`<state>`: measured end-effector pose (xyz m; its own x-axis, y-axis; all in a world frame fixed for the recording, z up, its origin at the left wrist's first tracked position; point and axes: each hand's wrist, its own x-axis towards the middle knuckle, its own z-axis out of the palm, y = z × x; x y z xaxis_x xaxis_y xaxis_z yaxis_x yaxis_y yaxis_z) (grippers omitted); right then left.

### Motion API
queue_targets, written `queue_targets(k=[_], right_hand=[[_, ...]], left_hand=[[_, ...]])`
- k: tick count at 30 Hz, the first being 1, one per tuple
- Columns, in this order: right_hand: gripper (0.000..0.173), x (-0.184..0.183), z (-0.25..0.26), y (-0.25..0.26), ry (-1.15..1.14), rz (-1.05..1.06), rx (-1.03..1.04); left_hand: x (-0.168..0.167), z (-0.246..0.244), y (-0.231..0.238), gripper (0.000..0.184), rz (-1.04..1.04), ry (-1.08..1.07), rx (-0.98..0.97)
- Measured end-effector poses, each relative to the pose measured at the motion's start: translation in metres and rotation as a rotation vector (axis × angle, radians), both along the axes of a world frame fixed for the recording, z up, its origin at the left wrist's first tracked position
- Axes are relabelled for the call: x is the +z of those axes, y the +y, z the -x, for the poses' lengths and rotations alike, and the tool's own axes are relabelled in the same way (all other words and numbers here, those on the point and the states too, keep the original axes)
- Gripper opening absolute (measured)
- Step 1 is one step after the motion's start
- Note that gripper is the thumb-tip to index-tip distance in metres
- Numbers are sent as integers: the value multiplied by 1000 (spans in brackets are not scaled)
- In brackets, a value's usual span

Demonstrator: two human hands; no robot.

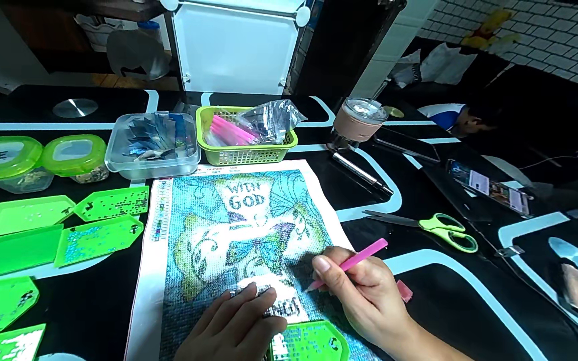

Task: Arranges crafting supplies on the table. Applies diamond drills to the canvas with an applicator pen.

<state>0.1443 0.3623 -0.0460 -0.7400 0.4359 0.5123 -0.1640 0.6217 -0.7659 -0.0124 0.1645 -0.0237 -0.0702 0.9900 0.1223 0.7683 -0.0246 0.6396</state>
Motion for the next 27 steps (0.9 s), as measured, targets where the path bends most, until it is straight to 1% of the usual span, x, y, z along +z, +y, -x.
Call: queue_targets(k=[6,14,16,18,21,24,27], right_hand=[[32,-2,2,-3,-5,-9,16],[35,3,3,-4,-67,-124,10],[34,7,0,-3,-103,-83,25],[32,12,-6,-3,-128,33,31],[29,14,-19,-12,-68,160,18],[27,13,-25,-27,-50,143,25],[27,8,-22,-31,-37,54,40]], left_hand=[[0,-1,0,40,3,2,2],[0,0,-1,41,-2,0,-3],[-1,0,-1,41,-2,6,-5],[-1,0,-1,42,-10,12,-5],[-3,0,-1,41,-22,-2,5],[-3,0,-1,41,-24,-3,4],[-3,0,-1,41,-29,5,-1]])
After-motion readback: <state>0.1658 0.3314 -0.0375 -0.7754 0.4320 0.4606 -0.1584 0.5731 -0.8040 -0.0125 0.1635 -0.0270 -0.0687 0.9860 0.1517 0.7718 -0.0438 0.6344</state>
